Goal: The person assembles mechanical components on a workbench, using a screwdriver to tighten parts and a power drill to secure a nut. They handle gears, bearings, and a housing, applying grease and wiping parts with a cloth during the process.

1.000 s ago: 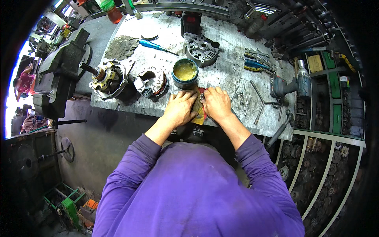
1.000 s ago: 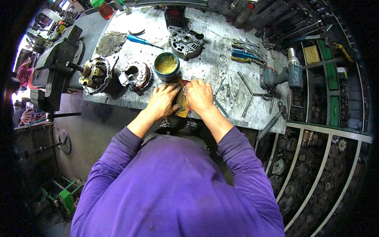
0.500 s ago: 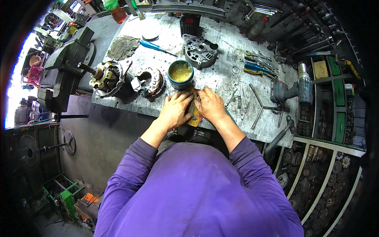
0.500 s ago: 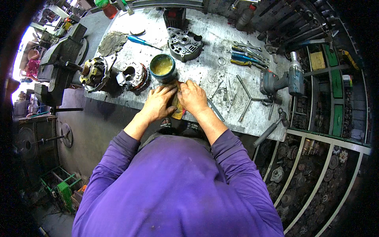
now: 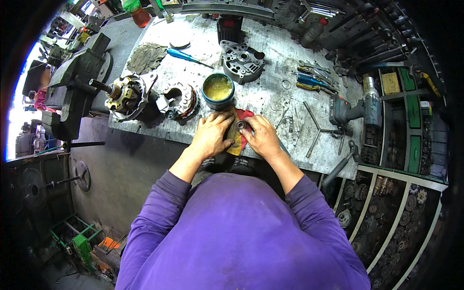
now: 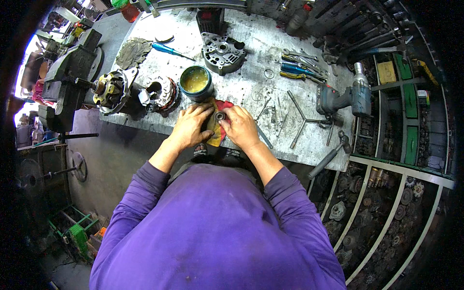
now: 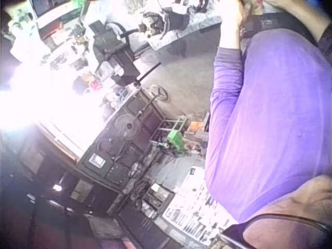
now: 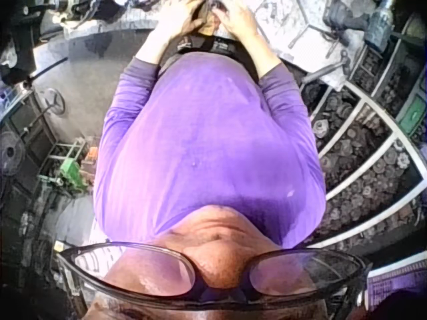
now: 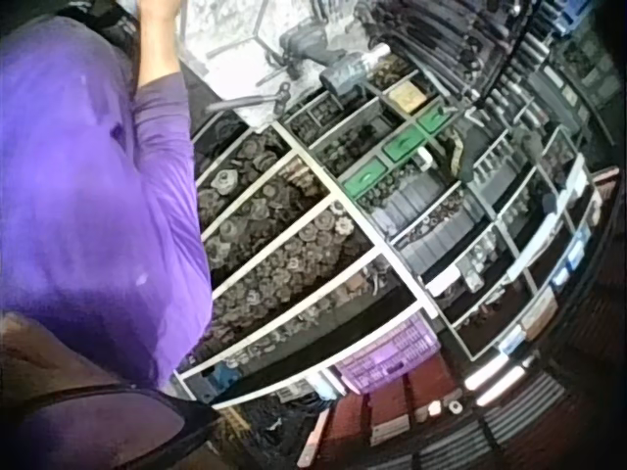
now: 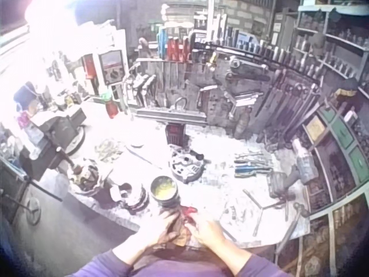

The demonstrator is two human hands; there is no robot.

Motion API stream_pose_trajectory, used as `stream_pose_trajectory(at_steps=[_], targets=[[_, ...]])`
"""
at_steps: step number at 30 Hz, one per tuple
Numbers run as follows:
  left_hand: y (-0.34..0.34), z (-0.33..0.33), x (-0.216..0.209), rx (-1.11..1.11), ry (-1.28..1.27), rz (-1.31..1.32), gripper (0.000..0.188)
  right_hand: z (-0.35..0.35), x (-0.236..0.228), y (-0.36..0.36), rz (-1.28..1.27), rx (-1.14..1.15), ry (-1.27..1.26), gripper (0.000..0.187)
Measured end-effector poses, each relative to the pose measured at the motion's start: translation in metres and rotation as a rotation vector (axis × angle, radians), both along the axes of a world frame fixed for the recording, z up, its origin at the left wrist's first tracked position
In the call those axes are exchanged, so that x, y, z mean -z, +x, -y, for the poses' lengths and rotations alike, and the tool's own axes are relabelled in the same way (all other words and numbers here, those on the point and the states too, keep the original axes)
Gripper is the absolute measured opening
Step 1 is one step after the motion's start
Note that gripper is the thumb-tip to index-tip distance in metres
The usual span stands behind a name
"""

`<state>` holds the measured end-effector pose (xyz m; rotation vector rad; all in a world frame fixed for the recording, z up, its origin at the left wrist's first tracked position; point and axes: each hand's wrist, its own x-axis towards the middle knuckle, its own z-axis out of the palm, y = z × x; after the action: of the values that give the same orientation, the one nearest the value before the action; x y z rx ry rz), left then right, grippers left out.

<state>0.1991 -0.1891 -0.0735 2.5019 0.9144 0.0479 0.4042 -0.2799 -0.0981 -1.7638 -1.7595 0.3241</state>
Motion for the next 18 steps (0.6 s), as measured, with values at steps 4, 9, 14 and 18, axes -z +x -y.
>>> stream_pose_trajectory(at_steps=[4, 9, 14, 18], targets=[[0.001, 0.0, 0.0, -0.005, -0.013, -0.015, 0.08, -0.015, 0.003, -0.009, 0.072, 0.012, -0.075, 0.035], [0.002, -0.002, 0.001, 0.0, -0.023, -0.018, 0.081, -0.016, -0.008, -0.008, 0.156, -0.03, -0.19, 0.036], [0.001, -0.002, 0.002, 0.004, 0.006, -0.029, 0.082, -0.023, -0.019, 0.0, 0.272, 0.017, -0.184, 0.029], [0.001, -0.002, 0.002, 0.003, -0.013, -0.023, 0.081, -0.018, -0.018, -0.008, 0.254, -0.079, -0.273, 0.026]])
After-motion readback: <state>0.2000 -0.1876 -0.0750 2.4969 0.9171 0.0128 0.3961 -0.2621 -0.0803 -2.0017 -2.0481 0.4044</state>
